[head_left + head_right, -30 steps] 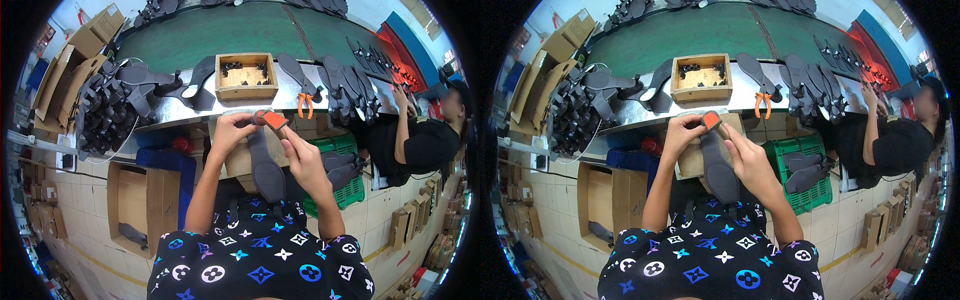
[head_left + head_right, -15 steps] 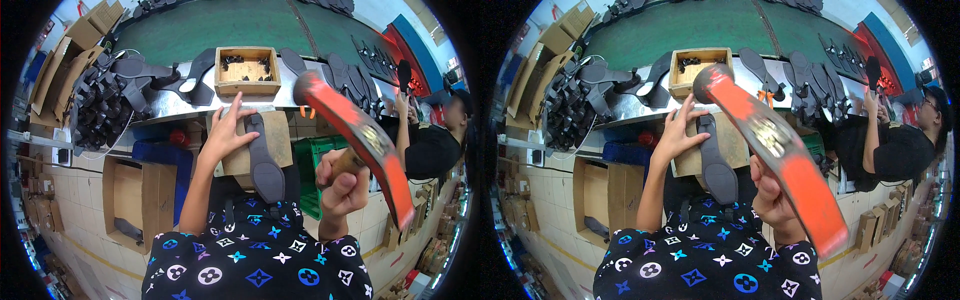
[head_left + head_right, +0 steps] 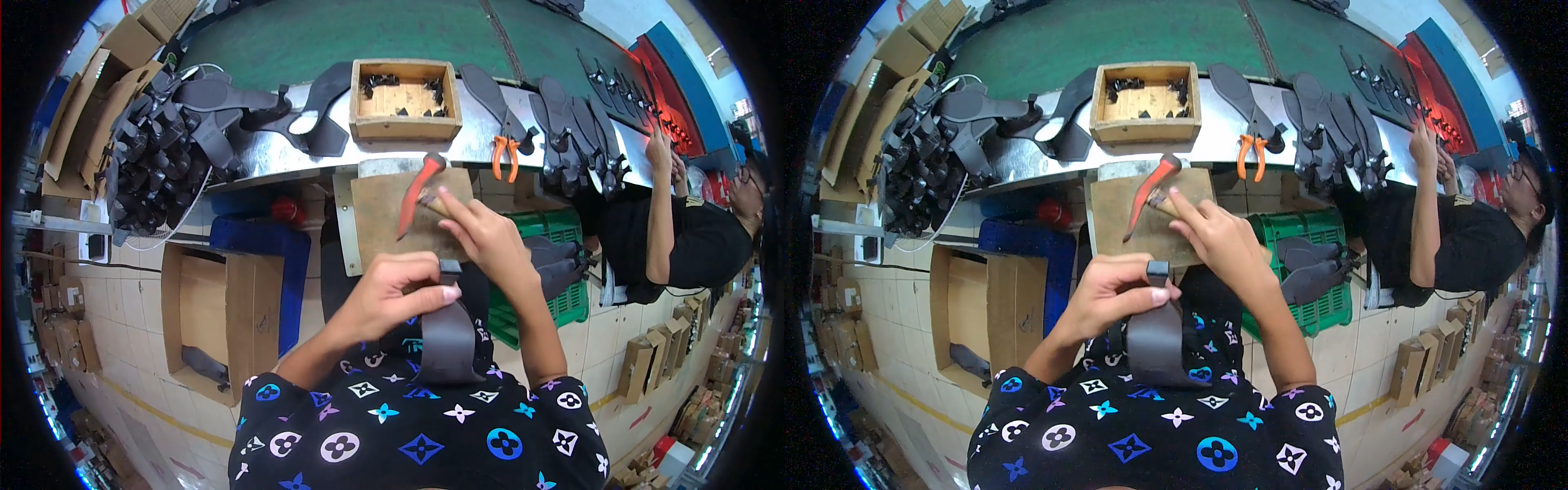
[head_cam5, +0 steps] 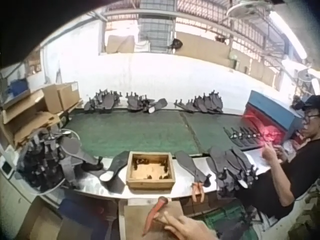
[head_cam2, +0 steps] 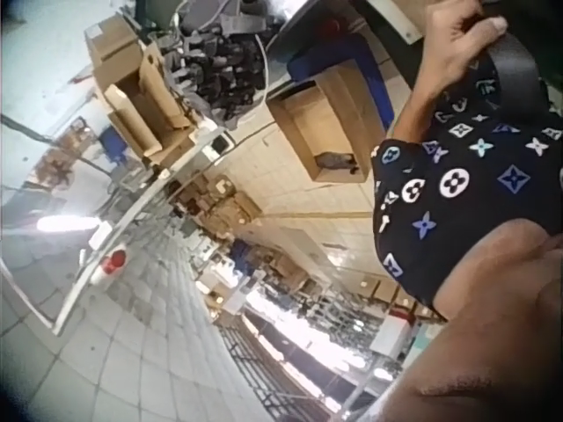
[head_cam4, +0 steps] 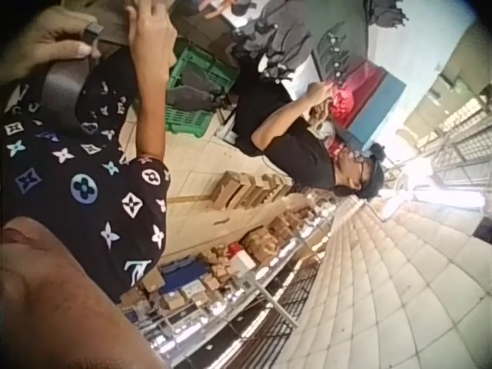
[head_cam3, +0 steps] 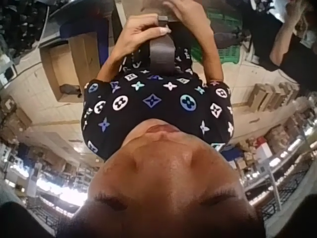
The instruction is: Assembling small components onto shoe soles and securing them with a hammer.
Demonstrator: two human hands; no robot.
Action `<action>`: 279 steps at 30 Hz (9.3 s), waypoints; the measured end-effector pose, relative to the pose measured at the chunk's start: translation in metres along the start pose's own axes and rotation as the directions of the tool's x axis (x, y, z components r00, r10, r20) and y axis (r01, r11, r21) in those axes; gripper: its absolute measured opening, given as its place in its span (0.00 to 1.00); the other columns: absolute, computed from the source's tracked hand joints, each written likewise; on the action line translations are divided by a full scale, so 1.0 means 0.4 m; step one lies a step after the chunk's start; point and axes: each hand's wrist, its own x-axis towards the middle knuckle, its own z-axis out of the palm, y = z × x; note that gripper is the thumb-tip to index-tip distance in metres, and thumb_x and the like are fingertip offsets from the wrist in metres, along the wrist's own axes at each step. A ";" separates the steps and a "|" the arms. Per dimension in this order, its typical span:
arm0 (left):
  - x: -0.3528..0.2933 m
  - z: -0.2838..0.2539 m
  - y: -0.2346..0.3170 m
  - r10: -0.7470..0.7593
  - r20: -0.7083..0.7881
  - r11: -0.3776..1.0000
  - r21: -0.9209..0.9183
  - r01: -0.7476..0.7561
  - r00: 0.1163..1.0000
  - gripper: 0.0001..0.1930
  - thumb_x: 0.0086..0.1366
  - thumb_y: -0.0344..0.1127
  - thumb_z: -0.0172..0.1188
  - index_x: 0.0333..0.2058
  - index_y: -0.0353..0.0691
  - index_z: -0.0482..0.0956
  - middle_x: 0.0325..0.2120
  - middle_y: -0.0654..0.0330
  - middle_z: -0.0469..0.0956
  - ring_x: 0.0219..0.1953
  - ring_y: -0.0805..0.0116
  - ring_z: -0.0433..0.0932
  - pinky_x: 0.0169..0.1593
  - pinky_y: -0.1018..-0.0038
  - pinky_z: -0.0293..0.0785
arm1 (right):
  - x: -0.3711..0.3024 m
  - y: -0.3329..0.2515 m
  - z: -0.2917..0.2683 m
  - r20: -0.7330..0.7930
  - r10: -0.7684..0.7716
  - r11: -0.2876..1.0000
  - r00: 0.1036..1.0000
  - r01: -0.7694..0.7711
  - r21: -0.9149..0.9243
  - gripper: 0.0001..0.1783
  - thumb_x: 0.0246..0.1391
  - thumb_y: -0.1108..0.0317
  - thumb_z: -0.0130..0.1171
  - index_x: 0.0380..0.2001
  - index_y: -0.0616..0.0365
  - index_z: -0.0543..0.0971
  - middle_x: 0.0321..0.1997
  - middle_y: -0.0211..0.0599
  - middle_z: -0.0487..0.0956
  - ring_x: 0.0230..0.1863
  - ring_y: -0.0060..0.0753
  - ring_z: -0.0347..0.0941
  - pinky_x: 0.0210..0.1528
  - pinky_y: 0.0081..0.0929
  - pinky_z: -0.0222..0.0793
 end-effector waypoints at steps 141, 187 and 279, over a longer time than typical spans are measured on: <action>0.160 -0.152 -0.233 0.259 -0.390 0.750 0.658 0.071 0.884 0.14 0.59 0.38 0.68 0.43 0.42 0.87 0.44 0.53 0.84 0.56 0.60 0.78 0.72 0.45 0.41 | 0.164 0.023 0.071 0.095 0.145 0.811 0.985 -0.174 0.559 0.14 0.55 0.67 0.65 0.39 0.68 0.81 0.29 0.45 0.82 0.32 0.27 0.76 0.37 0.29 0.71; 0.138 -0.183 -0.227 0.135 -0.223 0.697 0.713 0.068 0.965 0.61 0.56 0.51 0.70 0.72 0.35 0.31 0.56 0.65 0.79 0.69 0.56 0.63 0.72 0.40 0.29 | -0.039 -0.181 -0.105 -0.267 0.006 0.973 0.964 0.056 0.225 0.19 0.62 0.75 0.57 0.55 0.70 0.74 0.40 0.51 0.82 0.39 0.39 0.81 0.42 0.30 0.75; 0.045 -0.049 0.084 0.209 -0.609 0.929 -0.120 -0.349 0.765 0.31 0.70 0.40 0.59 0.61 0.40 0.49 0.45 0.49 0.73 0.27 0.64 0.81 0.31 0.72 0.83 | -0.224 0.074 0.085 0.036 0.284 0.951 0.958 -0.277 -0.138 0.40 0.43 0.73 0.67 0.62 0.52 0.65 0.54 0.55 0.72 0.42 0.57 0.77 0.36 0.45 0.75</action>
